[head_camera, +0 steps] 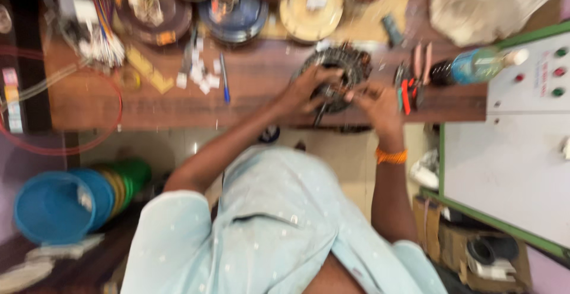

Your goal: The person pulls old burnt copper windings out of a fan motor stator by hand, gripping and extracting wire bundles from the slots one at a time and setting the removed coils on the workbench beside the stator housing.

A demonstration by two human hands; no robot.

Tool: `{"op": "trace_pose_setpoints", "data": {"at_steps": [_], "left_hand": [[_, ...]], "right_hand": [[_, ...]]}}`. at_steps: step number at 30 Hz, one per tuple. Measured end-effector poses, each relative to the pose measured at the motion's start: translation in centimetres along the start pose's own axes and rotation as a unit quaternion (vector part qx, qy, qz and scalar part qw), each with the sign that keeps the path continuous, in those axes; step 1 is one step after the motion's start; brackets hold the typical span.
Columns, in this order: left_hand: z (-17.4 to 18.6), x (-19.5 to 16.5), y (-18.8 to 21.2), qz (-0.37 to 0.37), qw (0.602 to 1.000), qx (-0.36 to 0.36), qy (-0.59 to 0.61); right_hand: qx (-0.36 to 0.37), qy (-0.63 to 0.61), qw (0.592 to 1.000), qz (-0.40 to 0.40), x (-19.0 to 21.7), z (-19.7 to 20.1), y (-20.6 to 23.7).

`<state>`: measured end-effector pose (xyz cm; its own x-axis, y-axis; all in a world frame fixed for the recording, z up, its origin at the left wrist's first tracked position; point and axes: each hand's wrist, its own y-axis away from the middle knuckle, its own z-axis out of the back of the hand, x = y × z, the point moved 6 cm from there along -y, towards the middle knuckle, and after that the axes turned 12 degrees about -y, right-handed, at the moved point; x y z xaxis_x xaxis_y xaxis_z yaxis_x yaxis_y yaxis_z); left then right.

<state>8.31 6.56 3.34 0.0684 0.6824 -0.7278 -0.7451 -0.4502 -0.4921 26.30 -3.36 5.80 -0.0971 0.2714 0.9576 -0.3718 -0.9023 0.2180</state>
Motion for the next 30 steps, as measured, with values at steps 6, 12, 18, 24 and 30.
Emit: {"op": "trace_pose_setpoints", "data": {"at_steps": [6, 12, 18, 24, 30], "left_hand": [[0.6, -0.7, -1.0, -0.018, 1.000, -0.008, -0.001], [0.5, -0.6, -1.6, -0.036, 0.999, -0.017, -0.029], [0.7, -1.8, -0.5, -0.017, 0.984, -0.093, -0.150], [1.2, -0.3, -1.3, -0.037, 0.954, -0.132, -0.268], [2.0, -1.1, 0.6, -0.188, 0.894, -0.131, -0.386]], "right_hand": [[-0.091, 0.238, 0.959, 0.125, 2.9, -3.4, 2.7], [-0.129, 0.228, 0.946, 0.192, 4.0, -5.2, 5.1], [-0.139, 0.122, 0.949, 0.256, 4.0, -6.6, 4.2], [-0.157, 0.134, 0.937, 0.283, 3.2, -7.4, 2.3], [-0.128, 0.104, 0.944, 0.287, 2.3, -7.4, 2.4]]}}
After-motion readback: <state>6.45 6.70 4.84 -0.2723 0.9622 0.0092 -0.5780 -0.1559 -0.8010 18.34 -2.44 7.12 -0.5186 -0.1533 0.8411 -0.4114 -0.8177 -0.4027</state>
